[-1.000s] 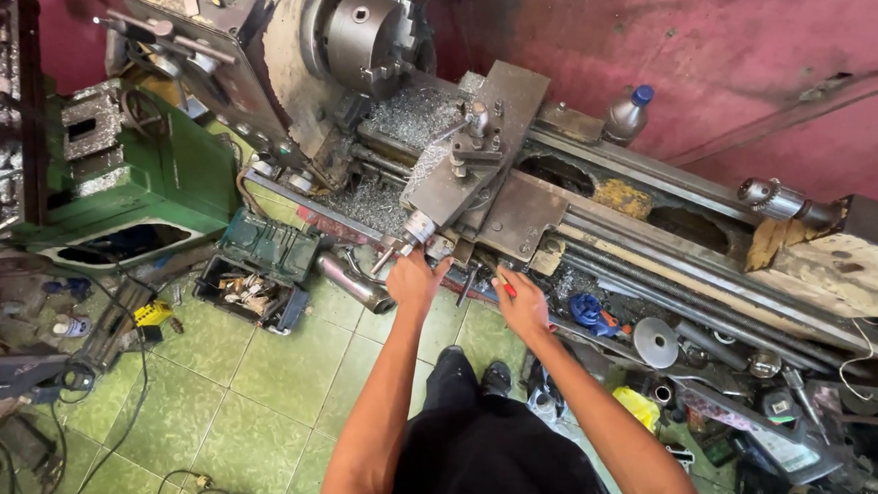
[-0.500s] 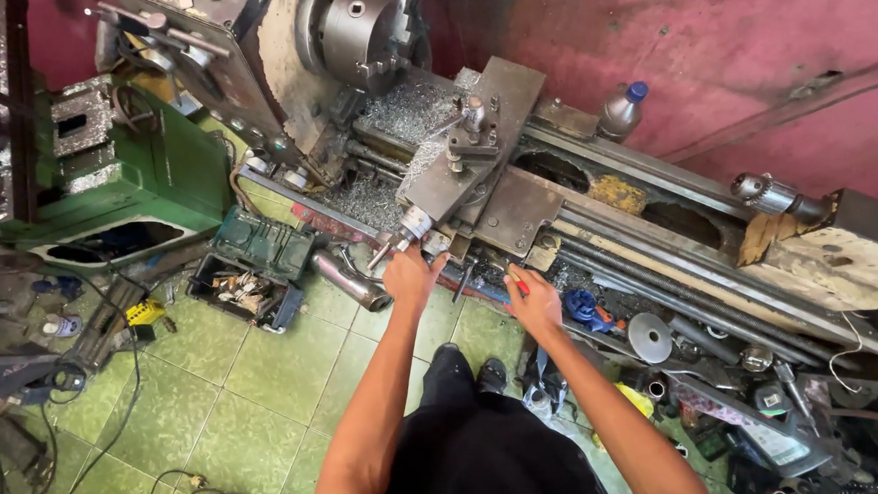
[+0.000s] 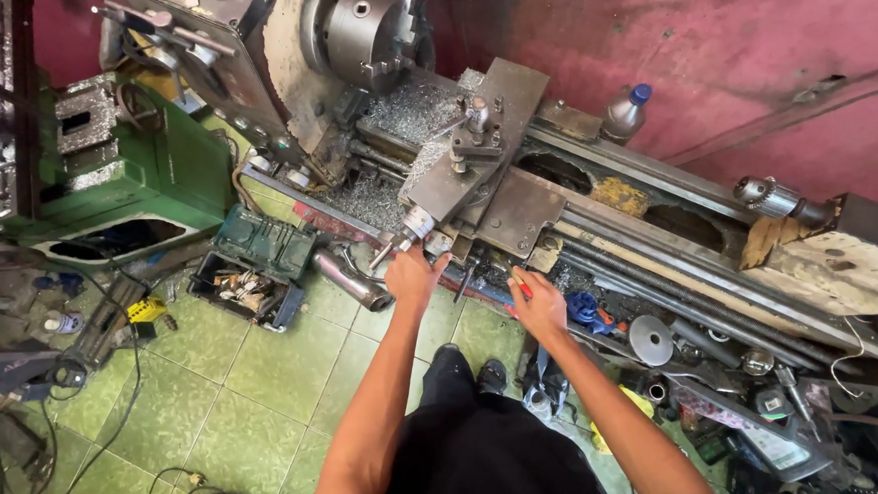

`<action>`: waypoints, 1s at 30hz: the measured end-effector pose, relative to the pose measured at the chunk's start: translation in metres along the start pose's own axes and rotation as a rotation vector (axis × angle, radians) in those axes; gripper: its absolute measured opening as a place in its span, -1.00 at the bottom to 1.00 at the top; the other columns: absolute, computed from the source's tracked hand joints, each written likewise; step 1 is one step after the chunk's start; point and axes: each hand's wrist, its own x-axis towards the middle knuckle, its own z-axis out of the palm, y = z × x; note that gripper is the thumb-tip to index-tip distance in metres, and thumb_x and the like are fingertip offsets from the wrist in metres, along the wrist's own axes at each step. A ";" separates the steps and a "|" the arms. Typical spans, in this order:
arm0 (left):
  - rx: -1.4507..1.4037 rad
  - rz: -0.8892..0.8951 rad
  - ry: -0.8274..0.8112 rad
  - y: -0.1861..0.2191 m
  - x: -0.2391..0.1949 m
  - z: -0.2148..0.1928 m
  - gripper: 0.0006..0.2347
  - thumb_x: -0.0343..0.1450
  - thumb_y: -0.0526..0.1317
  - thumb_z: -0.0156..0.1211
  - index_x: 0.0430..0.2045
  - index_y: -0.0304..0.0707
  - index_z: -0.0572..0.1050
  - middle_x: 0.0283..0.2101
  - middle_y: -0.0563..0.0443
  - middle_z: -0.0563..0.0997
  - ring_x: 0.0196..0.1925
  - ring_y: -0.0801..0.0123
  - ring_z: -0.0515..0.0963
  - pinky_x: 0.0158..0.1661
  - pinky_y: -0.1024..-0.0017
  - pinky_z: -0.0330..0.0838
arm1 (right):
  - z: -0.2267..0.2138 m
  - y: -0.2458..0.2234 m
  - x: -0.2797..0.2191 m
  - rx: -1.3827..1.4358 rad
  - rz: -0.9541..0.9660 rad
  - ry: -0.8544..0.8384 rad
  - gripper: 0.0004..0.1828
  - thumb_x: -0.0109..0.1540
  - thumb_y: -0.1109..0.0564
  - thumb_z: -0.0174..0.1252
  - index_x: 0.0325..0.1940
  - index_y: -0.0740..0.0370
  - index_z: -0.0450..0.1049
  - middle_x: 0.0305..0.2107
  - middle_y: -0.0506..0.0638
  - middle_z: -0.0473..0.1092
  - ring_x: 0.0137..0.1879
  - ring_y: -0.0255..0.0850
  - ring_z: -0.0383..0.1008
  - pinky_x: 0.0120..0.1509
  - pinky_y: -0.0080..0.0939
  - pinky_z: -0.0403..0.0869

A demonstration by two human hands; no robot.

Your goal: Machining a metal part on a manual lathe, including marking with a scribe and finishing with a file.

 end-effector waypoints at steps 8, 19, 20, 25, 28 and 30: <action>0.019 0.015 0.000 0.002 -0.001 -0.003 -0.42 0.29 0.31 0.23 0.05 -0.04 0.53 -0.19 -0.29 0.65 -0.06 -0.20 0.68 -0.05 0.01 0.58 | -0.001 -0.002 0.005 0.039 -0.017 0.062 -0.74 0.25 -0.15 0.25 0.01 -0.24 0.64 -0.19 -0.29 0.57 -0.10 -0.18 0.62 -0.02 -0.14 0.60; 0.041 0.014 -0.002 0.001 -0.002 -0.001 -0.41 0.29 0.32 0.23 0.03 -0.10 0.54 -0.17 -0.30 0.64 -0.06 -0.21 0.68 -0.05 0.01 0.58 | -0.006 -0.012 0.002 0.072 -0.028 0.171 -0.77 0.20 -0.10 0.29 -0.08 -0.19 0.67 -0.27 -0.21 0.60 -0.18 -0.08 0.63 -0.08 -0.06 0.60; 0.033 0.015 0.004 0.000 0.001 0.002 -0.41 0.29 0.31 0.24 0.04 -0.08 0.54 -0.19 -0.28 0.64 -0.07 -0.21 0.68 -0.06 0.01 0.58 | -0.012 -0.023 0.005 0.113 -0.003 0.170 -0.76 0.20 -0.07 0.30 -0.06 -0.18 0.68 -0.28 -0.17 0.61 -0.17 -0.05 0.63 -0.08 -0.06 0.60; 0.033 0.021 0.026 0.004 -0.003 -0.006 -0.42 0.29 0.30 0.24 0.03 -0.08 0.54 -0.22 -0.26 0.64 -0.09 -0.20 0.69 -0.08 0.02 0.59 | 0.001 -0.015 0.006 0.136 0.065 0.163 -0.73 0.22 -0.06 0.26 0.00 -0.17 0.67 -0.30 0.00 0.61 -0.16 0.07 0.62 -0.04 0.11 0.59; 0.016 0.013 0.018 -0.001 0.000 0.004 -0.44 0.30 0.29 0.24 0.04 -0.05 0.53 -0.24 -0.28 0.64 -0.09 -0.20 0.69 -0.09 0.02 0.60 | 0.004 0.004 -0.003 0.023 0.132 0.143 -0.79 0.20 -0.10 0.26 -0.10 -0.23 0.68 -0.35 -0.08 0.61 -0.19 0.03 0.63 -0.05 0.07 0.60; 0.039 0.019 0.032 0.006 -0.003 -0.007 -0.42 0.29 0.31 0.24 0.03 -0.07 0.54 -0.25 -0.26 0.63 -0.10 -0.19 0.70 -0.10 0.03 0.60 | 0.008 0.012 -0.001 -0.048 0.117 0.176 -0.80 0.19 -0.14 0.27 -0.11 -0.32 0.67 -0.36 -0.12 0.61 -0.21 -0.03 0.63 -0.06 0.01 0.60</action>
